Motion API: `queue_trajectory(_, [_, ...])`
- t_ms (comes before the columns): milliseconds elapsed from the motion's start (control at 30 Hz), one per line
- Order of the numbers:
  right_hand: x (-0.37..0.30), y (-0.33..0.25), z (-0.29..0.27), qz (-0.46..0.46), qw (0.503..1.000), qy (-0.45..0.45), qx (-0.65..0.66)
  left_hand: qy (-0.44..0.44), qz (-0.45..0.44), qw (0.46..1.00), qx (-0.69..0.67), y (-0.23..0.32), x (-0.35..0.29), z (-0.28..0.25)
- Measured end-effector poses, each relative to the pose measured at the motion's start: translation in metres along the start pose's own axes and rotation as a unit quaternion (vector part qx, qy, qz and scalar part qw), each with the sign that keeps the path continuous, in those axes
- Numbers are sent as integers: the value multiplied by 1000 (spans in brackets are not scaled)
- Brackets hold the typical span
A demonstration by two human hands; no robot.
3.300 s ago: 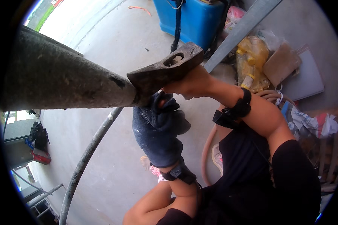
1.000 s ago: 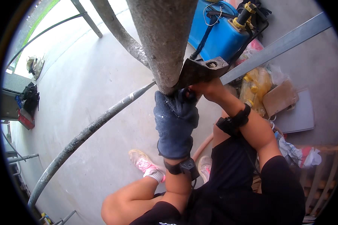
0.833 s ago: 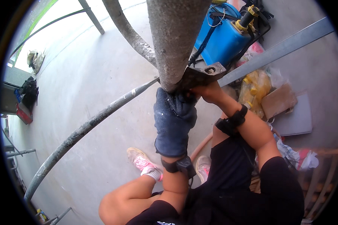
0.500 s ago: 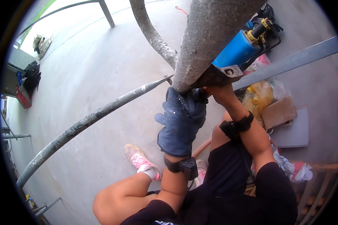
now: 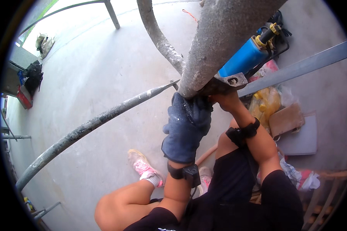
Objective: The person uses a hammer to strike and remove a metal clamp from a scaffolding pole. They then move to another section of the scaffolding and repeat the process to remove another clamp.
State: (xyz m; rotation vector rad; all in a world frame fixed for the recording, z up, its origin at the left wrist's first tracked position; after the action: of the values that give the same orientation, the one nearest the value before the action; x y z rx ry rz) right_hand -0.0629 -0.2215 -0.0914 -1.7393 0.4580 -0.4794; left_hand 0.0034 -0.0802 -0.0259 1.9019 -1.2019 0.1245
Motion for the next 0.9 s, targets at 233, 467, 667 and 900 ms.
queue_trajectory(233, [2, 10, -28, -56, 998, 15, 0, -25, -129, 991, 4, -15, -17, 23])
queue_trajectory(467, [4, 19, -1, 40, 999, -12, 31, -25, -151, 986, -69, -21, -19, 21])
queue_trajectory(667, [0, -8, -5, -37, 998, 32, -47, 5, 81, 980, 179, -2, -20, 36])
queue_trajectory(900, [-2, 9, -12, 8, 999, 38, 34, -22, -72, 986, 152, -2, -16, 23])
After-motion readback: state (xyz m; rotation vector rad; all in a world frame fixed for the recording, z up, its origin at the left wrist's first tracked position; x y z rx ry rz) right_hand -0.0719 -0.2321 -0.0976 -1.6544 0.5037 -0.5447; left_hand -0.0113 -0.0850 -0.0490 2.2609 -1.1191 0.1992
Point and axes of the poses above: each hand's wrist, its own x-axis towards the middle knuckle, its own z-axis out of the palm, y = z × x, the point moved 9 cm from there along x, towards the middle knuckle
